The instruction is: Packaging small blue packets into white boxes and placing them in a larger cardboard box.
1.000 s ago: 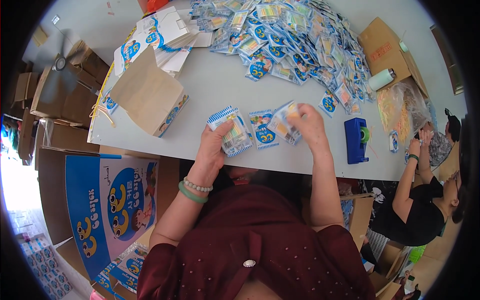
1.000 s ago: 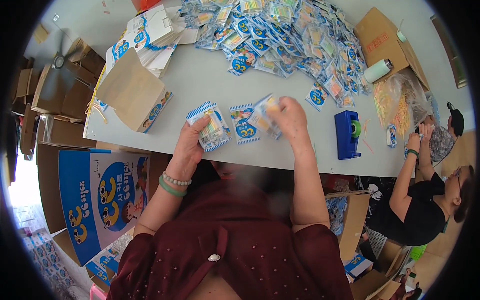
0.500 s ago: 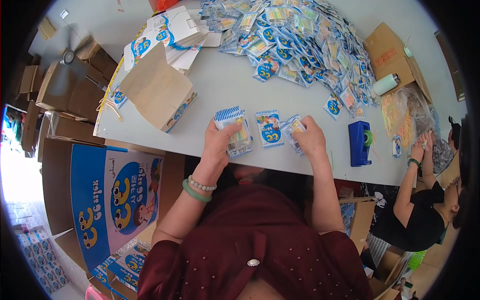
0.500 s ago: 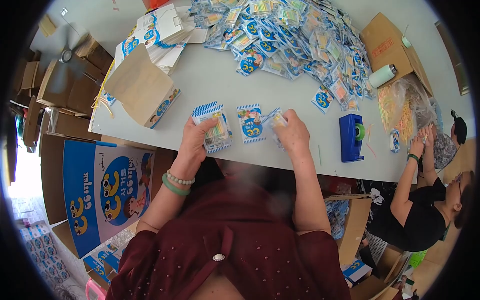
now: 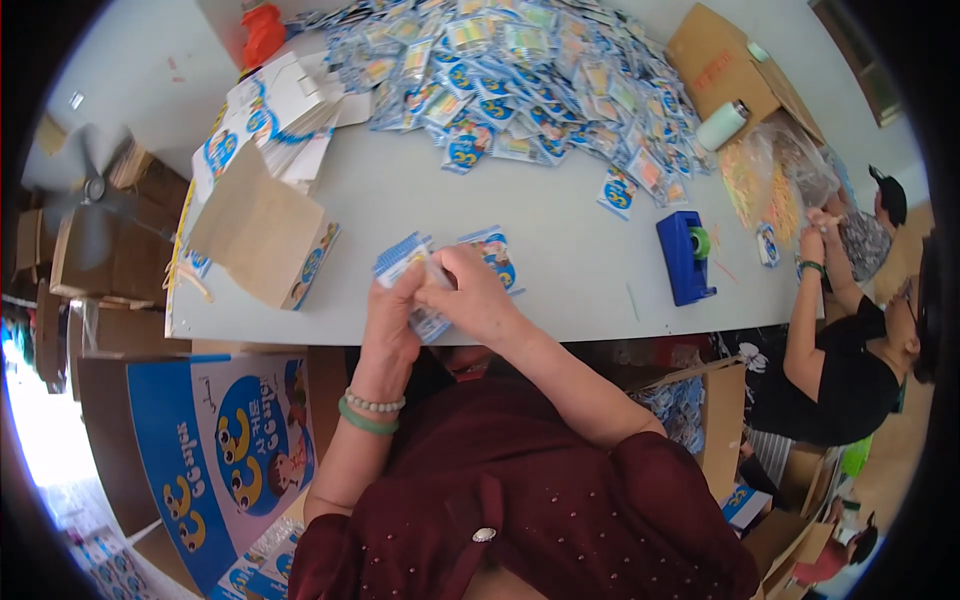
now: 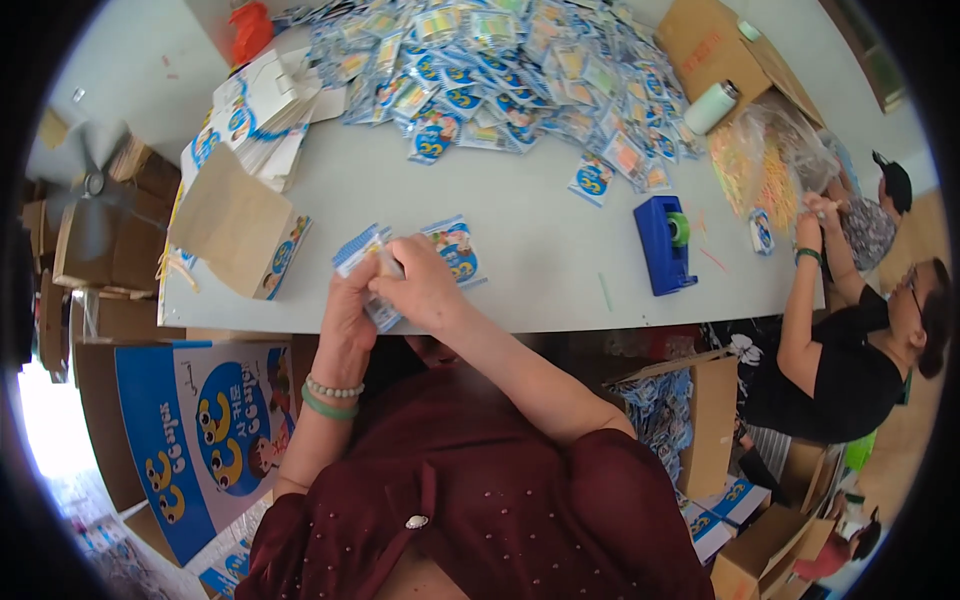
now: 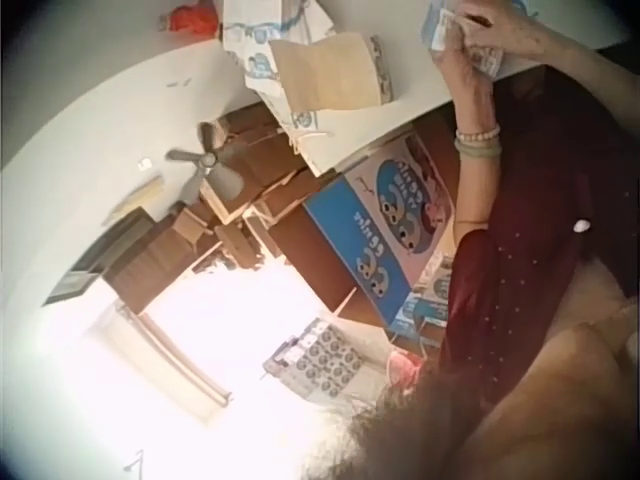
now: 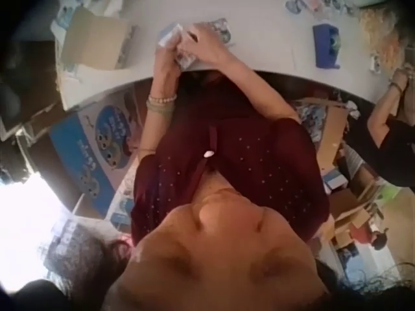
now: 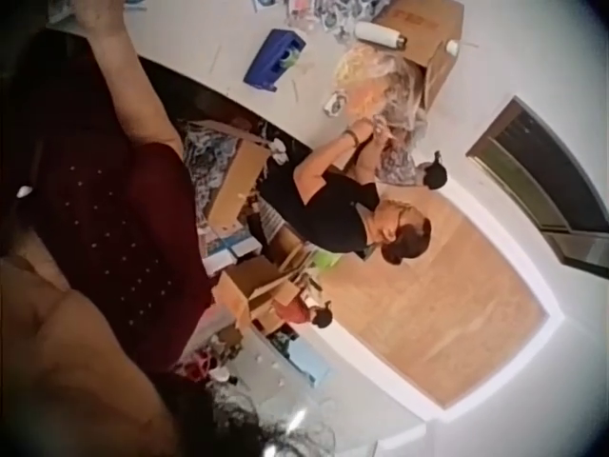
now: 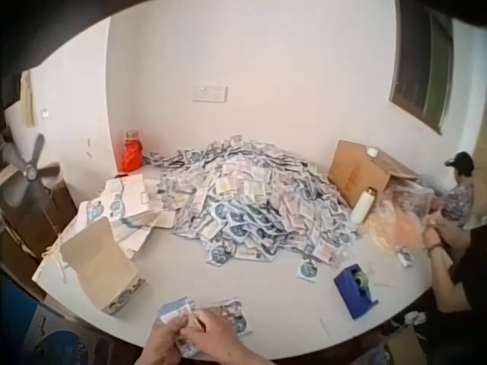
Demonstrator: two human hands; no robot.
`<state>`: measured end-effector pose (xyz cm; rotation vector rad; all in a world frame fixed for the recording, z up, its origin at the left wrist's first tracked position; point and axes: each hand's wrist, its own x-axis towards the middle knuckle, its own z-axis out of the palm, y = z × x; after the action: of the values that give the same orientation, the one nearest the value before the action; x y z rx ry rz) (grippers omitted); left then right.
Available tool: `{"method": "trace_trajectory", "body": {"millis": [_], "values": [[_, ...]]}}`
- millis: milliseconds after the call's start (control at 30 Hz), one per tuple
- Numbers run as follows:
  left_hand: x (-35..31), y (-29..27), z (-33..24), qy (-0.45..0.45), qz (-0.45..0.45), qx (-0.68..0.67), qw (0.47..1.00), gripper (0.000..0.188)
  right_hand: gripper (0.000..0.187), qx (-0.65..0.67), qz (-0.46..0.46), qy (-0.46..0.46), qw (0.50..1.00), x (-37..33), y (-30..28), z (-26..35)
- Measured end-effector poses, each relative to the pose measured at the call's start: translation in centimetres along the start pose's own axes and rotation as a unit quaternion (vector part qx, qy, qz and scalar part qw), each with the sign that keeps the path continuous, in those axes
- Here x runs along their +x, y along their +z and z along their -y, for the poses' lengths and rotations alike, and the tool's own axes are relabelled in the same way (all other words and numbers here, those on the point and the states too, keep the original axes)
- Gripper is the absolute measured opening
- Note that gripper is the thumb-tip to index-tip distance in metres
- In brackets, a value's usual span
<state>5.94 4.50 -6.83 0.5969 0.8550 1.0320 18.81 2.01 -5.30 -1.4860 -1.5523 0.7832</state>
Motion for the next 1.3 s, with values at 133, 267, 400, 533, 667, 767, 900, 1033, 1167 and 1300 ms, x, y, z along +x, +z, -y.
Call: {"method": "trace_trajectory", "body": {"millis": [133,267,400,533,667,767,900,1033,1167,1300], "values": [[0.6,-1.1,-0.4,-0.068,-0.026,-0.099,0.992,0.032,0.039,-0.361,-0.046,0.149,0.919,0.7,-3.4,-0.6],[1.0,-0.7,-0.2,-0.068,-0.033,-0.077,0.994,0.031,0.034,-0.380,0.025,0.142,0.914,1.2,-3.4,-2.6],[0.5,-1.4,-0.2,-0.063,-0.032,-0.064,0.995,0.030,0.026,-0.263,-0.037,0.175,0.948,2.5,-7.4,-5.4],[0.4,-1.4,0.0,-0.054,-0.025,-0.061,0.996,0.029,0.018,-0.321,-0.241,0.233,0.886,5.1,-17.1,-10.6],[0.5,-0.8,-0.3,-0.059,-0.035,-0.062,0.996,0.029,0.016,-0.229,-0.183,0.091,0.952,4.5,-16.0,-12.8],[0.3,-0.5,-0.8,-0.070,-0.056,-0.074,0.993,0.029,0.015,-0.179,-0.083,-0.076,0.977,2.9,-11.7,-10.2],[0.1,-0.3,-1.6,-0.063,-0.069,-0.070,0.993,0.027,0.019,-0.173,0.020,-0.091,0.980,1.0,-9.6,-7.3],[0.2,-0.4,-1.8,-0.056,-0.075,-0.069,0.993,0.026,0.019,0.147,-0.070,0.283,0.945,2.6,-10.0,-4.6],[0.3,-0.2,-1.2,-0.043,-0.079,-0.061,0.994,0.028,0.031,-0.424,-0.139,0.125,0.886,3.4,-6.0,-4.6],[0.1,-0.3,-0.8,-0.038,-0.072,-0.060,0.995,0.029,0.033,-0.264,-0.074,0.241,0.931,3.7,-7.0,-3.7]]}}
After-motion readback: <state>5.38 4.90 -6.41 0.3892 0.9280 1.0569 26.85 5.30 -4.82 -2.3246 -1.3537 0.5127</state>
